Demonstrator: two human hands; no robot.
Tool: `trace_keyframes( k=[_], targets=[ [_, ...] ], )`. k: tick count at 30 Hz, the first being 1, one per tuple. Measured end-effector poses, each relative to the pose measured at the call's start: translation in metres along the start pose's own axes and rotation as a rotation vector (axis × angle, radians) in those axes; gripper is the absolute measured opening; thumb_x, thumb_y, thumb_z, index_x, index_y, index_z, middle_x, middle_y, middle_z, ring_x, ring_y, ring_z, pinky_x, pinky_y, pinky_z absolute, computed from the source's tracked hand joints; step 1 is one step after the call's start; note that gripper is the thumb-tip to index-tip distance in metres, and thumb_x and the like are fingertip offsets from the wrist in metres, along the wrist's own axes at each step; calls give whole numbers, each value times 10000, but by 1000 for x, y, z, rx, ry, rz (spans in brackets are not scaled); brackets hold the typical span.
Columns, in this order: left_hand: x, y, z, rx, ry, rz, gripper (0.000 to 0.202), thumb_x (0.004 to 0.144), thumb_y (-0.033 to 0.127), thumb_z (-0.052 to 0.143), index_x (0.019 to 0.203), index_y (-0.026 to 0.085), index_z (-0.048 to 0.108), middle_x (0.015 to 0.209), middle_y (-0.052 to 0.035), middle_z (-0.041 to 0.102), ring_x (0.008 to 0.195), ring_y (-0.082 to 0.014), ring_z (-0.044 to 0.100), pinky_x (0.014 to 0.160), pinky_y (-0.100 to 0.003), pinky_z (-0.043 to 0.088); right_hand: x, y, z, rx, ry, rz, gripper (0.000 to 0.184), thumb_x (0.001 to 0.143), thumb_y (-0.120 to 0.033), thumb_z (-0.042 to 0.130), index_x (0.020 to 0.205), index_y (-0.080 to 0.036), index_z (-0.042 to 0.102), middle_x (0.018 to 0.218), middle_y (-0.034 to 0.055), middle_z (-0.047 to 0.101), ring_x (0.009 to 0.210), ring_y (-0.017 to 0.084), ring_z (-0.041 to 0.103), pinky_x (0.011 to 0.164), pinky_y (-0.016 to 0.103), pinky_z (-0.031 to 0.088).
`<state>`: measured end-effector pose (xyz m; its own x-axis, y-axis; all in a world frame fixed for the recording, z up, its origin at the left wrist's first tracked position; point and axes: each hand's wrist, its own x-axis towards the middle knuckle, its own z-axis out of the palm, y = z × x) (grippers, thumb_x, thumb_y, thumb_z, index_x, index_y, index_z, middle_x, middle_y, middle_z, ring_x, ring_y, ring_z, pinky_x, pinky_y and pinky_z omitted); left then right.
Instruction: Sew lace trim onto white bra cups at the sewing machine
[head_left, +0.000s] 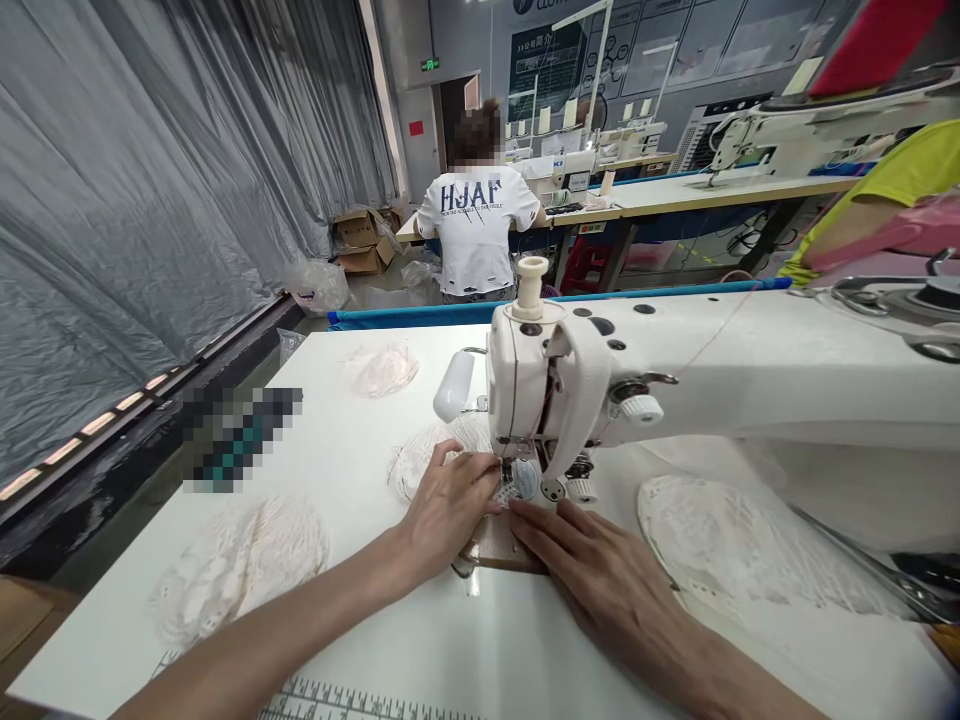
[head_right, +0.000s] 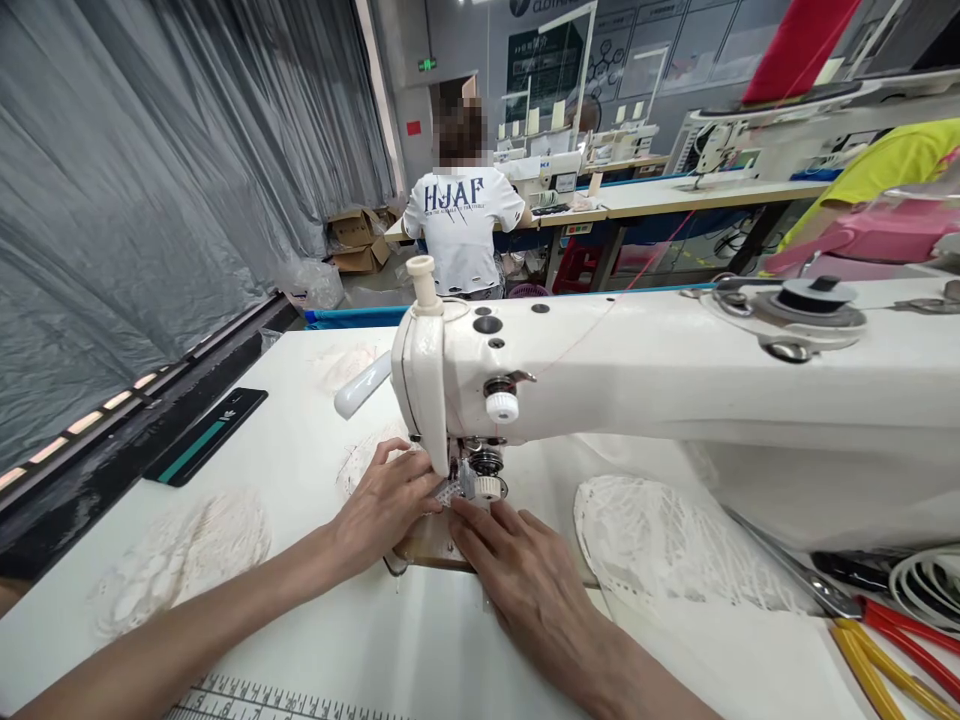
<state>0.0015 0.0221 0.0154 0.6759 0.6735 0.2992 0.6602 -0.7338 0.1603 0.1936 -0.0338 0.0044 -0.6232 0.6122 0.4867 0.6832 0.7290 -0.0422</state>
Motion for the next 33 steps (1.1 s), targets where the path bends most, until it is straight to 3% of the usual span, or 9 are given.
trace_keyframes(
  k=[7, 15, 21, 33],
  targets=[
    [0, -5, 3, 33, 19, 16, 188, 919, 165, 422, 770, 175, 535, 901, 20, 611, 799, -96, 576, 942, -362, 284, 2, 2, 3, -20, -6, -5, 419, 778, 19, 328, 1048, -125, 613, 1143, 114, 631, 736, 192, 557, 528, 296, 488],
    [-11, 18, -5, 99, 86, 98, 238, 902, 32, 336, 921, 156, 538, 899, -26, 636, 826, -123, 586, 844, -351, 341, -2, 0, 0, 26, -25, -17, 334, 874, -34, 335, 1078, -105, 589, 1138, 130, 625, 743, 201, 541, 546, 305, 477],
    [-13, 21, -3, 96, 136, 132, 217, 913, 60, 363, 925, 153, 558, 874, -20, 657, 796, -122, 600, 810, -347, 359, -2, -2, -4, 69, -3, -11, 329, 898, -48, 316, 1058, -114, 596, 1049, 127, 652, 726, 190, 538, 554, 306, 460],
    [-14, 23, -2, 112, 147, 121, 173, 913, 73, 404, 896, 147, 559, 860, -16, 654, 797, -117, 600, 804, -333, 357, -2, -1, -6, 73, -26, -7, 341, 903, -48, 299, 1016, -128, 610, 1075, 109, 650, 725, 189, 531, 565, 309, 456]
  ],
)
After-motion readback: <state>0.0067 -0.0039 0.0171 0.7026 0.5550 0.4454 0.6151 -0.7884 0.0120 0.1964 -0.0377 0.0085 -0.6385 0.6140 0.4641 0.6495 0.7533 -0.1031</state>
